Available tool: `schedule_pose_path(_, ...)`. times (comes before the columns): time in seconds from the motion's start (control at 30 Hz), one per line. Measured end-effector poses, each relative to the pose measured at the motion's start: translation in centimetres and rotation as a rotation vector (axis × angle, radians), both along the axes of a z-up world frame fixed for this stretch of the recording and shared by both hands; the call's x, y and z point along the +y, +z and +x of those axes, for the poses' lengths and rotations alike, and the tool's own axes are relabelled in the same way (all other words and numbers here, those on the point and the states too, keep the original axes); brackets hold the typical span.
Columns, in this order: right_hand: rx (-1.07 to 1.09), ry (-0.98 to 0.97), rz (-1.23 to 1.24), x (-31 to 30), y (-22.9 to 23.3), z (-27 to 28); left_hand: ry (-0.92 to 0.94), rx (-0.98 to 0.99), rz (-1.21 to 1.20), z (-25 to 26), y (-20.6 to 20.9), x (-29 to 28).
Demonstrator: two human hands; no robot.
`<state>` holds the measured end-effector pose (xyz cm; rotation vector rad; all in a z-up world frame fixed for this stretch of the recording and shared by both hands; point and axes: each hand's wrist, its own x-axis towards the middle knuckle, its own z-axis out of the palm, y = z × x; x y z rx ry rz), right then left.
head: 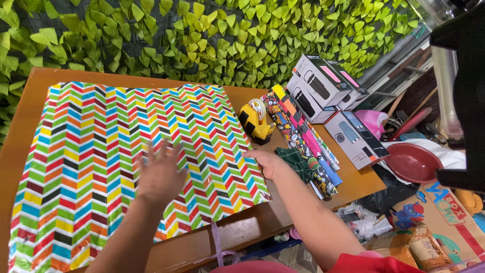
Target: The person finishes taping a small gift box wrapped in light green paper, then wipes the table with a cloth. They place a second box on white tissue paper, cover it with colorful chevron wrapping paper, and begin folding and taping the paper around the box.
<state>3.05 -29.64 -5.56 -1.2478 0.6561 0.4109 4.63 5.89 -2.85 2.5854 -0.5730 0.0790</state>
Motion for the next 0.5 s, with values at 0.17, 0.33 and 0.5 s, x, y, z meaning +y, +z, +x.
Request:
schedule_pose_path(0.17, -0.081, 0.1, -0.225, 0.6, 0.1, 0.4, -0.333, 0.31, 0.208, -1.8, 1.2, -6.7)
schedule_pose_path(0.33, -0.026, -0.094, 0.04, -1.6, 0.2, 0.5, -0.31, 0.233, 0.304, -2.5, 1.4, -5.6)
schedule_pose_path(0.5, -0.039, -0.172, 0.224, -3.0, -0.3, 0.7, -0.276, 0.236, 0.335, -2.5, 2.0, -4.6)
